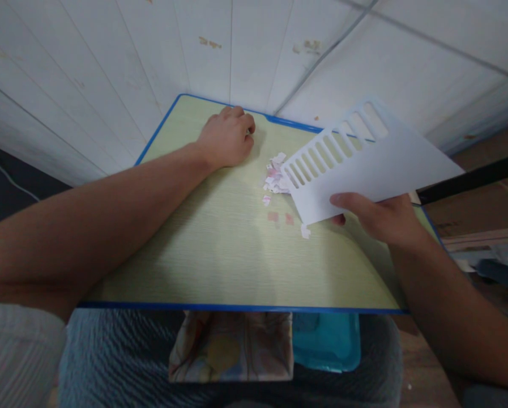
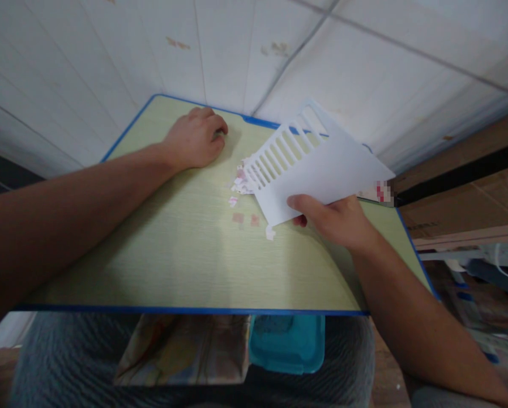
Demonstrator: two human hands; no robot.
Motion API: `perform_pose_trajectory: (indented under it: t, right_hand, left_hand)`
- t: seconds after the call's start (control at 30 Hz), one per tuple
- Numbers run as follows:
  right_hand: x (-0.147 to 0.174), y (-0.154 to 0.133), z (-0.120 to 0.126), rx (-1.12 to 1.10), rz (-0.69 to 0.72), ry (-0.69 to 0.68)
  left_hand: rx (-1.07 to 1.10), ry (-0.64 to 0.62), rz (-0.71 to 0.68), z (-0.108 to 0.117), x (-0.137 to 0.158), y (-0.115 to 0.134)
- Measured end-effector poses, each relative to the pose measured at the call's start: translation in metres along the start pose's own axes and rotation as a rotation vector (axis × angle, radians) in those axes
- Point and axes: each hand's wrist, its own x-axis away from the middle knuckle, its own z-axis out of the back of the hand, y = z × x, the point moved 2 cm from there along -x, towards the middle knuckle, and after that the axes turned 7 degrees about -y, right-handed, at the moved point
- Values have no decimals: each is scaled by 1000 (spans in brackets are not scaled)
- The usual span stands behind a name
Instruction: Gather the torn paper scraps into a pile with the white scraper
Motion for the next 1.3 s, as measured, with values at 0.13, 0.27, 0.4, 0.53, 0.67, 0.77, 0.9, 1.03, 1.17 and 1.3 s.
perform_pose_trajectory:
  t: [0.13, 0.27, 0.4, 0.53, 0.67, 0.77, 0.9, 1.03, 1.17, 1.3]
  right_hand:
    - [3, -6, 1, 22, 45, -120]
    - [7, -8, 3, 68, 60, -166]
    - [14, -9, 6, 97, 63, -220]
    - [27, -10, 4, 59, 68, -278]
    - [44, -1, 0, -46, -3, -234]
    - [56, 11, -4, -131, -76, -131]
    - [71, 15, -14, -211, -136, 95]
    - [87, 6, -29, -222, -167, 213]
    - [96, 4, -43, -247, -169, 291]
    - [96, 17, -47, -270, -186, 344]
  left_hand:
    - [-5, -17, 20, -1, -1, -2]
    - [58, 45, -83, -10, -6, -15]
    - [63, 84, -134, -14, -9, -21]
    - [-31, 2, 1, -5, -5, -5]
    - [-65, -45, 72, 6, 0, 13]
    - [-97, -41, 59, 12, 4, 20]
    - [-189, -70, 22, 17, 9, 28]
    - [-193, -66, 120, 21, 29, 27]
    - [-152, 0, 179, 23, 71, 16]
    - [-165, 25, 180, 23, 115, 1]
